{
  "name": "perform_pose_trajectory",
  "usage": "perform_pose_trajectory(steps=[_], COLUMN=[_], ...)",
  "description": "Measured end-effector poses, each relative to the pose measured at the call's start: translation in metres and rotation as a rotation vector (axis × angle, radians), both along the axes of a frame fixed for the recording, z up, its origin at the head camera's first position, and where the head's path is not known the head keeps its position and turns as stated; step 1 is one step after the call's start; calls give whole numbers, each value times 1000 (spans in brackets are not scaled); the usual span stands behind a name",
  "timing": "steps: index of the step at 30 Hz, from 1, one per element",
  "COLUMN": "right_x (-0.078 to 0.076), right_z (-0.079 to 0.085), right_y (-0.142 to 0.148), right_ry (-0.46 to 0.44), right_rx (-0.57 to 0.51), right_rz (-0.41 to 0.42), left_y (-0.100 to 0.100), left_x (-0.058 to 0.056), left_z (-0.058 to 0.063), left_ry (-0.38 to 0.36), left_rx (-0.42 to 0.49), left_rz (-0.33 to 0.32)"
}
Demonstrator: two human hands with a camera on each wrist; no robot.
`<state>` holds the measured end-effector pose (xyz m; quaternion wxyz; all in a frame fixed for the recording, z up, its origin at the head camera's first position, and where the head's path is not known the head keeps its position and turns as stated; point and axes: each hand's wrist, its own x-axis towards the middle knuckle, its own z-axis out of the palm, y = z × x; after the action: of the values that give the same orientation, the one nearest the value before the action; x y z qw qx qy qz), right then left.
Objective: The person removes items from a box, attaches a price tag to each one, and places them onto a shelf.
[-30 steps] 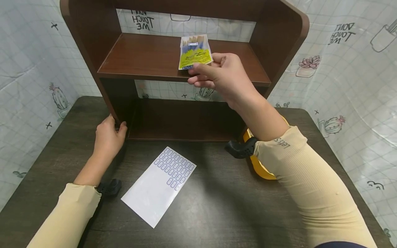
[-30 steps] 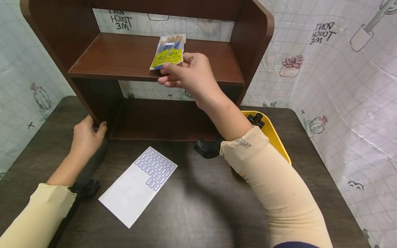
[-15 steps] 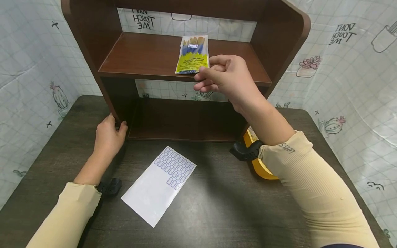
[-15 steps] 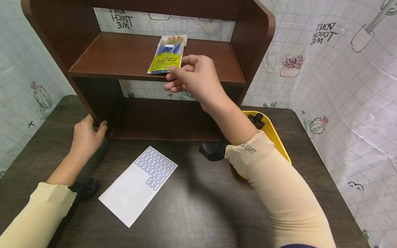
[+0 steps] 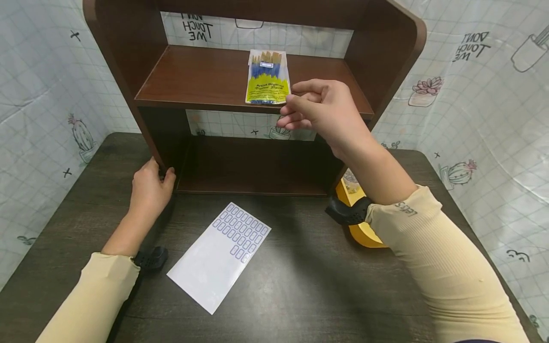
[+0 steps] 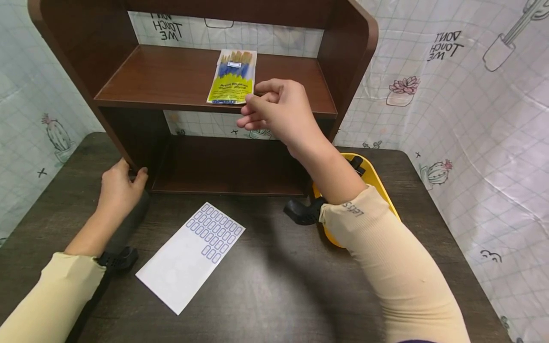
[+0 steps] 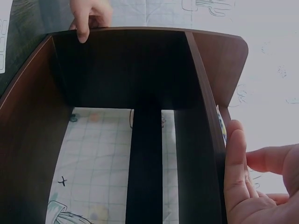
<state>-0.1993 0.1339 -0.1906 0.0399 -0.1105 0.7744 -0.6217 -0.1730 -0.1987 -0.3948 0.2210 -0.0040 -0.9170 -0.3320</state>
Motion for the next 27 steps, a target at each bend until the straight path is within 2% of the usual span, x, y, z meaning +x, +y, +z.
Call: perform_pose_trajectory(steps=[7,13,19,27], right_x=[4,15,30,46], right_z=[-4,-11,-17,-39], right_y=[8,20,33,49], right_ry=[38,189,309,435], right_rx=[12,89,101,302], right_rz=[-8,25,116,188], left_y=[0,-1,-1,0], left_x=[0,0,0,-1], left_z=[0,-1,-3,-4], left_ry=[-4,3,13,13], left_rx=[-4,-4,-11,-11], left_rz=[2,-1,0,9])
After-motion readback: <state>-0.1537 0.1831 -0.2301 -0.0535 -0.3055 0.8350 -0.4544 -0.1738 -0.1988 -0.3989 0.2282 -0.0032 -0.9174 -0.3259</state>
